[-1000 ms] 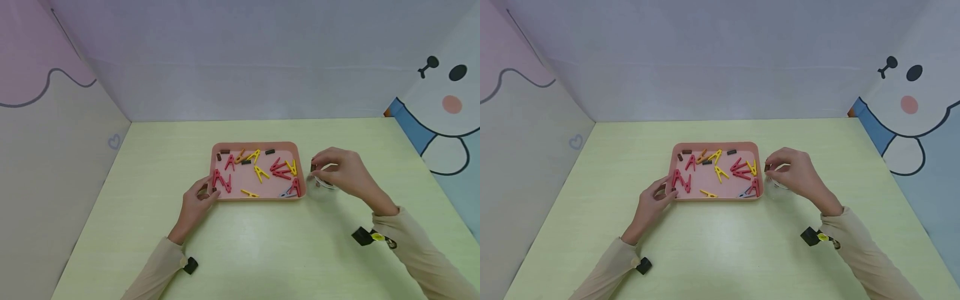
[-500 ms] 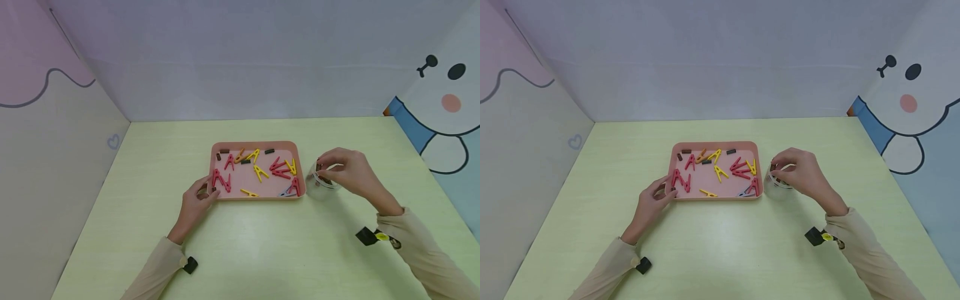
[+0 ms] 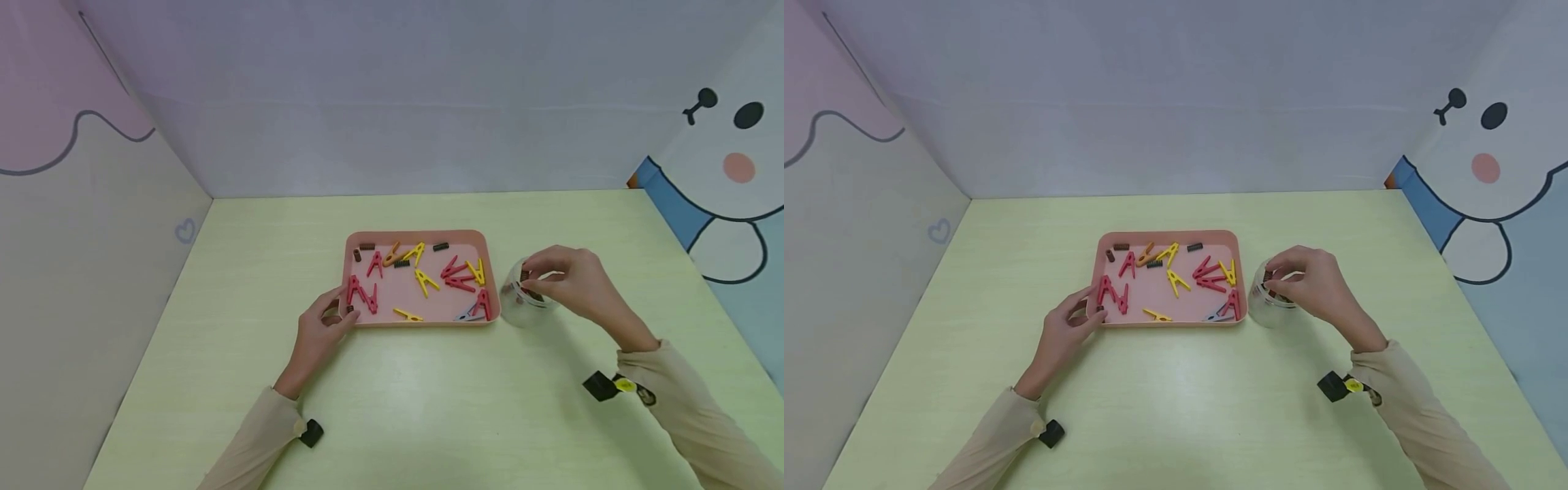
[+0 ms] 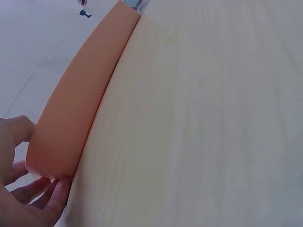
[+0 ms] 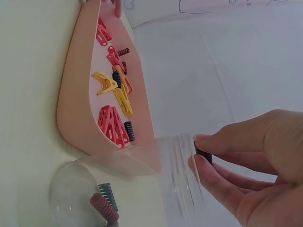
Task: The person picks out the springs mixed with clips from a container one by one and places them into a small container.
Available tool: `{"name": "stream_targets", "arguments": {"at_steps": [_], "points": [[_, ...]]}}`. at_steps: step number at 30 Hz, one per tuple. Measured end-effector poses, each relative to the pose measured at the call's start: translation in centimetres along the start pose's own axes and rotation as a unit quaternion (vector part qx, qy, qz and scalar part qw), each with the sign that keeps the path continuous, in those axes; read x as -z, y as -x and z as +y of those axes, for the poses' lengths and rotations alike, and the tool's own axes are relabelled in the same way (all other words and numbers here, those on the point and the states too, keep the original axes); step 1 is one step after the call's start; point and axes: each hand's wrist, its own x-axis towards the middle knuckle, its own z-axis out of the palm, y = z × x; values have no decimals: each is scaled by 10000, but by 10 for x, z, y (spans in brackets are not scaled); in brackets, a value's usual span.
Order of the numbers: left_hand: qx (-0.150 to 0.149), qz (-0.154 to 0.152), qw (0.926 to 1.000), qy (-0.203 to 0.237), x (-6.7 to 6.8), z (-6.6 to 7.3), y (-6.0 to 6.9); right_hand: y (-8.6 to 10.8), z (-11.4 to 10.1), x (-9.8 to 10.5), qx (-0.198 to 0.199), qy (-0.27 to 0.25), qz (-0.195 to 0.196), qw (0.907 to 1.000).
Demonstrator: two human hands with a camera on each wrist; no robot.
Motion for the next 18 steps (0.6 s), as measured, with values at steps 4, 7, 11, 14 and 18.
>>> {"name": "stream_targets", "arguments": {"at_steps": [4, 7, 11, 14, 18], "points": [[-24, -3, 10000, 3, 0, -1, -1, -1, 4, -1, -52, 23, -55, 10000], [-18, -2, 10000, -4, 0, -2, -1, -1, 5, -2, -135, 57, -118, 9998], [-23, -6, 10000, -22, 0, -1, 0, -2, 5, -1, -224, 84, -156, 9996], [-28, -3, 10000, -19, 0, 0, 0, -2, 5, 0, -181, 86, -121, 9997], [-26, -7, 10000, 40, 0, -3, -1, -1, 3, -1, -84, 89, -28, 9999]]}}
